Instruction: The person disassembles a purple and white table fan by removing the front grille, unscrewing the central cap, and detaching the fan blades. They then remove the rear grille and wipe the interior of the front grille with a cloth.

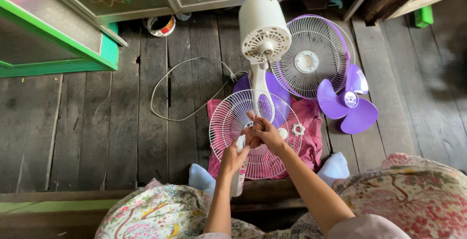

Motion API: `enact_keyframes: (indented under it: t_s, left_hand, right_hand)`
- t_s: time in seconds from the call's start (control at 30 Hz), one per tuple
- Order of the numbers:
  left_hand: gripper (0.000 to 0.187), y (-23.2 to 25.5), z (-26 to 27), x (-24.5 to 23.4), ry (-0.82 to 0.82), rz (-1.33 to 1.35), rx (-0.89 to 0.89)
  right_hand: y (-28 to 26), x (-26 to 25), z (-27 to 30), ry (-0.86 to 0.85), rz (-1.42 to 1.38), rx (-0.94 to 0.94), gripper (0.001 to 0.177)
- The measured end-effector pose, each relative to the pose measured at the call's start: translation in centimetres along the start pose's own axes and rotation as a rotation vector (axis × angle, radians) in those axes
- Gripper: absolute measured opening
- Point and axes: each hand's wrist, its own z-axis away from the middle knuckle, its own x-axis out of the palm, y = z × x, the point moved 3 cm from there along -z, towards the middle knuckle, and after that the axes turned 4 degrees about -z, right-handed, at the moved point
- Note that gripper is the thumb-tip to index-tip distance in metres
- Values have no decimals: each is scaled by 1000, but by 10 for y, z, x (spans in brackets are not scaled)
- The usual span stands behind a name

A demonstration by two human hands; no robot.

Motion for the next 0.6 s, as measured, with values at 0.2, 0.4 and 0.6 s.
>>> enact_keyframes:
  t_s: [0.2, 0.4, 0.6]
  left_hand:
    - [50, -24, -29, -18, 66, 161, 15]
    - [38, -72, -69, -94, 557, 311, -11]
    - [55, -102, -97, -123, 793, 412, -26]
  right_hand:
    - [10, -14, -19, 38, 85, -3, 58]
    - [60, -85, 1, 186, 65, 139, 56]
    - [90, -121, 32, 243, -61, 146, 56]
